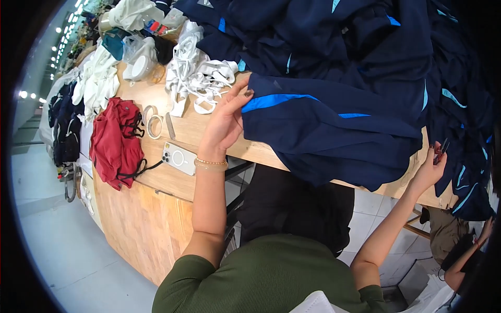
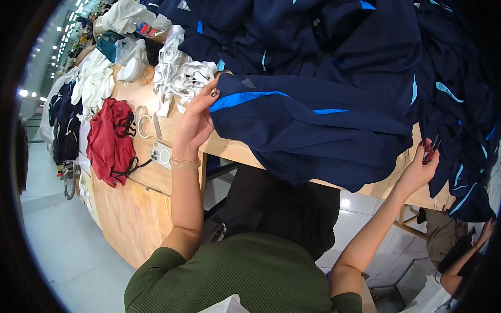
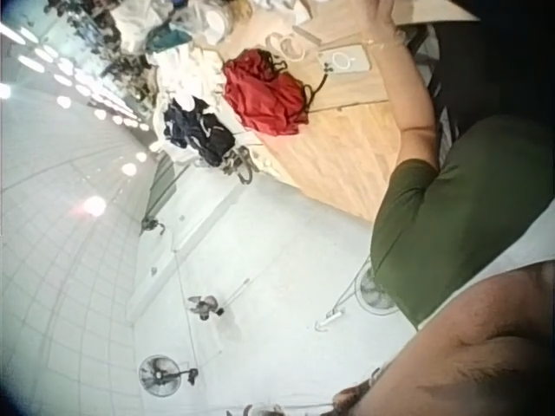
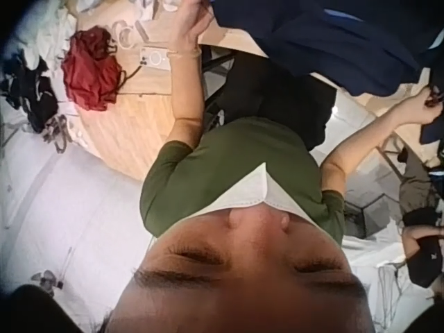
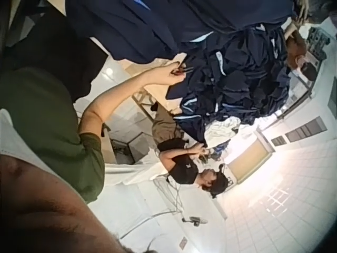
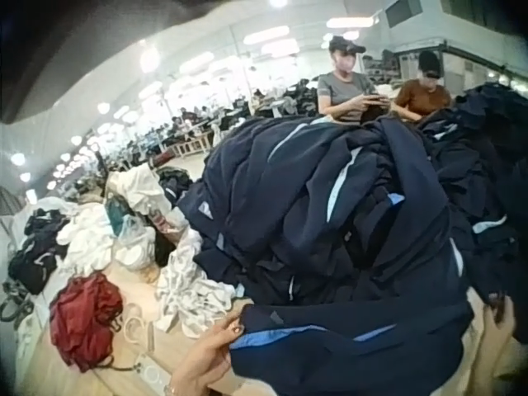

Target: Trimming loose threads from blue garments using small snips in a factory setting.

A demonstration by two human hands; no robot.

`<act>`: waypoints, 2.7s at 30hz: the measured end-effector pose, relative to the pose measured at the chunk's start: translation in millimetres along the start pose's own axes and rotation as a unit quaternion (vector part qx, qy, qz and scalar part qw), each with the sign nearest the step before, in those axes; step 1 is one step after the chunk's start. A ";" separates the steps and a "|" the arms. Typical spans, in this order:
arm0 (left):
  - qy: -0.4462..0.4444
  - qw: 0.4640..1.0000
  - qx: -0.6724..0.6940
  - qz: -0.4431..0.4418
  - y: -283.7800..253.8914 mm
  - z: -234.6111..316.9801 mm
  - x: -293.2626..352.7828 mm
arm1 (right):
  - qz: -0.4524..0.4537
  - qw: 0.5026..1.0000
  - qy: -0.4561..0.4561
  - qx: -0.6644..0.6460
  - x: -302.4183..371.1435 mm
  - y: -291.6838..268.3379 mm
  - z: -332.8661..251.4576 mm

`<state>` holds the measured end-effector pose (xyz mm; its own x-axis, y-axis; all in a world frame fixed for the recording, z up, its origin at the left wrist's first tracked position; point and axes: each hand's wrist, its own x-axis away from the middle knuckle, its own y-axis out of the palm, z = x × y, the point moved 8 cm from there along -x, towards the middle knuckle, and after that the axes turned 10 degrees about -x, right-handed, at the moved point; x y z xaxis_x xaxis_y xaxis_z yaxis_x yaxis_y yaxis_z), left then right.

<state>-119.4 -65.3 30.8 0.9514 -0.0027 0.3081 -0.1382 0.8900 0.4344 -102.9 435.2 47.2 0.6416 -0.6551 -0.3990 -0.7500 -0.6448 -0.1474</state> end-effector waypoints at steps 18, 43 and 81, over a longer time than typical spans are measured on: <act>-0.004 0.983 0.067 -0.172 59.7 15.9 9.9 | -0.477 0.826 0.077 -0.291 151.3 215.6 -159.6; 0.091 0.908 -0.389 -0.127 64.7 -6.9 -28.0 | -0.145 0.913 0.285 -0.254 -6.9 63.0 -10.0; 0.260 0.815 -0.507 0.104 55.0 -10.7 14.8 | -0.289 0.903 0.224 -0.228 25.9 44.2 1.0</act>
<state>-110.0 -11.5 50.2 0.9609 0.1552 -0.2293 -0.2636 0.7663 -0.5859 -119.6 390.2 29.5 0.9815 -0.1860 0.0458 -0.1916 -0.9578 0.2145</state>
